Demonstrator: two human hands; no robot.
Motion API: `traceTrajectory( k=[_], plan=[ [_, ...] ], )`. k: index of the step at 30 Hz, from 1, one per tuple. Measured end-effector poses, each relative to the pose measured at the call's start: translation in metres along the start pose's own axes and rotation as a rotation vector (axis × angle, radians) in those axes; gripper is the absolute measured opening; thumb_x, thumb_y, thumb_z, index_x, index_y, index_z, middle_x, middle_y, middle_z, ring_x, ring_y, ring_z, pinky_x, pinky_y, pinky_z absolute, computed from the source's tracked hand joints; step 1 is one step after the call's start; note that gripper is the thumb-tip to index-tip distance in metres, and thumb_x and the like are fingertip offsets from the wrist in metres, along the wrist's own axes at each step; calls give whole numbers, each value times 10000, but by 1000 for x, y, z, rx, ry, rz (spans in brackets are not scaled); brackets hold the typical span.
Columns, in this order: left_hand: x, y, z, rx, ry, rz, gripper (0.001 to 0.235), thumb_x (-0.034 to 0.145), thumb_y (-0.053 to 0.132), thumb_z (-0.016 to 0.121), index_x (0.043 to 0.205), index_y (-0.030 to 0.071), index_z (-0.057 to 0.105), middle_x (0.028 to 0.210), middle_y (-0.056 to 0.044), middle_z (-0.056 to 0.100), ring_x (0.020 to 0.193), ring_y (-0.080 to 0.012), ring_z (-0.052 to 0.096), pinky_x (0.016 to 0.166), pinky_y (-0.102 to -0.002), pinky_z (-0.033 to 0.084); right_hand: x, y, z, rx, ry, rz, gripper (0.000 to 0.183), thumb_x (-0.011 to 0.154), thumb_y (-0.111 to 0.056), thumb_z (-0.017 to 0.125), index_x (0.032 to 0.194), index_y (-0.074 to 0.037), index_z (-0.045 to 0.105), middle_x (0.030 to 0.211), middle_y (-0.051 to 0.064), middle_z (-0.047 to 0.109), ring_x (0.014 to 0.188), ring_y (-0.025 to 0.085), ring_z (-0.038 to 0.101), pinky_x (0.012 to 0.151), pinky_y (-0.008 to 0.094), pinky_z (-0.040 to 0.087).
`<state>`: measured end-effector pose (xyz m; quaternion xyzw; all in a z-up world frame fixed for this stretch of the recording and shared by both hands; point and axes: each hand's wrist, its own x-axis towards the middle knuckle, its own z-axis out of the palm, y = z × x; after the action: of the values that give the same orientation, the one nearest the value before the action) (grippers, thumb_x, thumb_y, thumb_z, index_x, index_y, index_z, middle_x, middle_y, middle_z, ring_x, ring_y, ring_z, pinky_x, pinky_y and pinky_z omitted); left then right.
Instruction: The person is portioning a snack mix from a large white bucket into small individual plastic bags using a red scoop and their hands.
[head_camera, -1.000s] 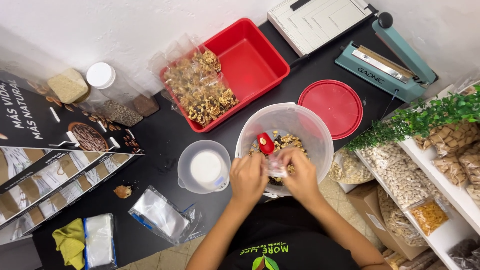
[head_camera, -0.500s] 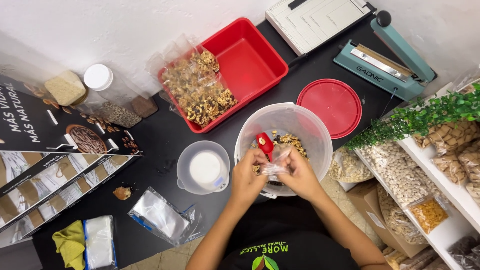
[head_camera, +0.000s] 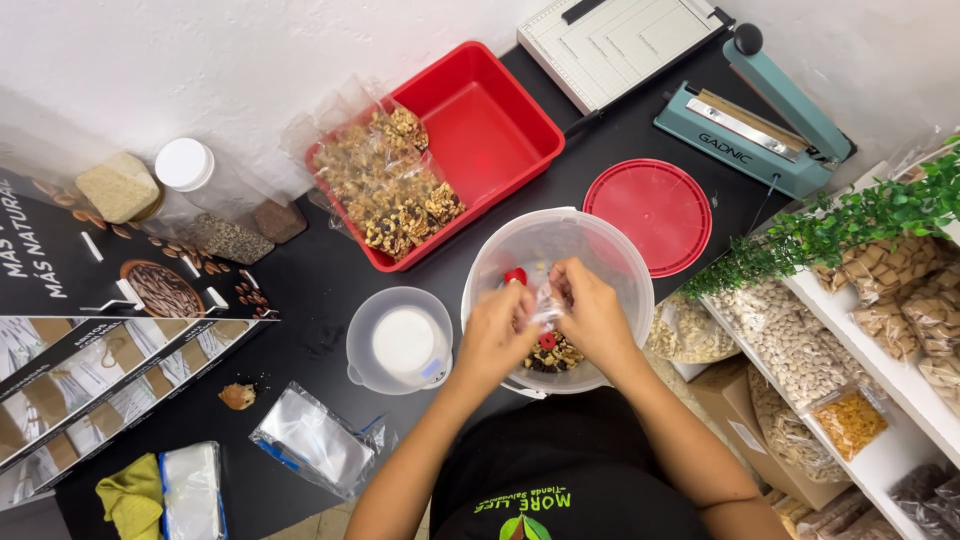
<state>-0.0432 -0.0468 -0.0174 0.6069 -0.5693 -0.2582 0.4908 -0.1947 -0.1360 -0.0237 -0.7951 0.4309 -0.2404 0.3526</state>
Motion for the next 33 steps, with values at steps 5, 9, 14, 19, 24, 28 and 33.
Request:
traceTrajectory(
  k=[5,9,14,19,24,28,33],
  plan=[
    [11,-21,8,656,234,156,270,669,104,715,885,162,563,670,-23,590,727,-229,633,853,-402,466,-13,-3,-3,-174,34,-20,252,768,-67,731,942,-171,583,587,4,607,587,271,657,596,384,527],
    [15,3,2,591,192,191,377,709,61,687,1078,109,629,946,-95,647,920,-305,643,803,-430,469,-10,-8,-9,-166,19,7,283,759,-50,728,984,-150,591,667,42,645,652,289,686,628,410,552],
    [8,-1,14,200,95,93,376,720,-40,735,1062,64,617,874,-136,694,863,-362,694,806,-428,543,-3,-15,-9,-76,101,-104,166,844,-25,698,945,-119,606,786,76,659,744,292,707,681,379,586],
    [8,-3,16,512,249,257,301,695,-38,632,927,151,595,725,17,590,701,-219,641,744,-327,476,-8,2,7,-128,145,-216,179,843,21,685,846,-133,596,724,17,622,649,184,651,622,269,559],
    [7,-8,18,613,305,263,325,639,8,633,925,151,578,709,0,494,638,-229,579,699,-348,450,-9,-22,-7,-233,245,-285,195,803,44,670,796,-132,585,706,15,584,629,217,648,580,320,542],
    [7,-6,18,423,237,268,328,674,-32,661,952,122,581,737,-20,495,668,-271,597,706,-342,475,-3,-14,-5,-142,138,-262,385,732,-40,773,1077,-111,617,1039,93,658,966,345,686,807,447,577],
    [1,-2,23,694,267,358,260,713,-7,584,929,135,596,835,-17,564,719,-218,597,674,-330,408,-8,13,13,-384,269,-288,249,764,-46,648,907,-236,574,725,-59,578,696,202,684,625,319,555]
  ],
)
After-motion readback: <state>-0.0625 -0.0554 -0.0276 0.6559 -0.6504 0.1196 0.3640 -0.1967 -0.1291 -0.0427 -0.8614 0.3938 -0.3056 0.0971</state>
